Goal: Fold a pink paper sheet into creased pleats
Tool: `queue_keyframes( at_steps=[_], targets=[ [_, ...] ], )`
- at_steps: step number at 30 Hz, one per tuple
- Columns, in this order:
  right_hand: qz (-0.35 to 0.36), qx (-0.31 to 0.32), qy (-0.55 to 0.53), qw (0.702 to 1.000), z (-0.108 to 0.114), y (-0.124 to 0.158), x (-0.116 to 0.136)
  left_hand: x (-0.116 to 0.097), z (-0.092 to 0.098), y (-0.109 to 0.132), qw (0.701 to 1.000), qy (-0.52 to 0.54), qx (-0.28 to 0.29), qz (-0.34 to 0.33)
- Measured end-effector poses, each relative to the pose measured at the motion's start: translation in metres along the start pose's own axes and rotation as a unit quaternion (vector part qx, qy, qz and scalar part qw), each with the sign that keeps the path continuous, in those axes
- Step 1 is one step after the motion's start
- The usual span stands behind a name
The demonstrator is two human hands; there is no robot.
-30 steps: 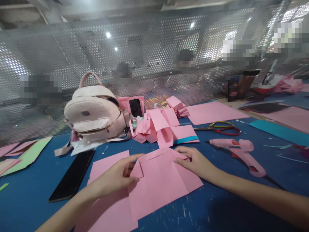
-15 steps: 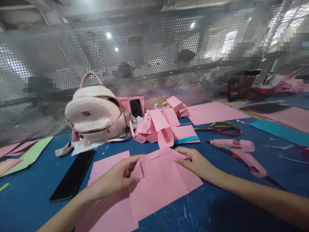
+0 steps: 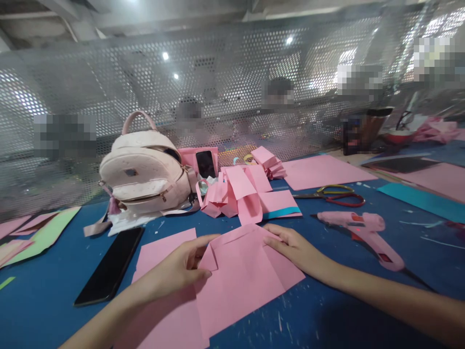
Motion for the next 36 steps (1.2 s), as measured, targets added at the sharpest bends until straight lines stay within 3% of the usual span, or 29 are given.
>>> queue_keyframes(
  at_steps=[15,36],
  targets=[
    [0.014,-0.024,0.071,0.997,-0.003,0.005,0.002,0.008,-0.012,-0.001,0.996,0.055,-0.052,0.052],
    [0.018,-0.035,0.095,0.995,-0.003,0.003,-0.002,0.012,-0.018,0.002,0.994,0.071,-0.034,0.071]
  ],
)
Point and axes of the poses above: each hand's wrist, its own y-axis away from the middle knuckle, its own z-axis out of the back of the hand, x = y × z, the point moved 7 cm from there along -y, towards the middle knuckle, and after that the axes turned 14 degrees about -z, right-handed, at the moved point
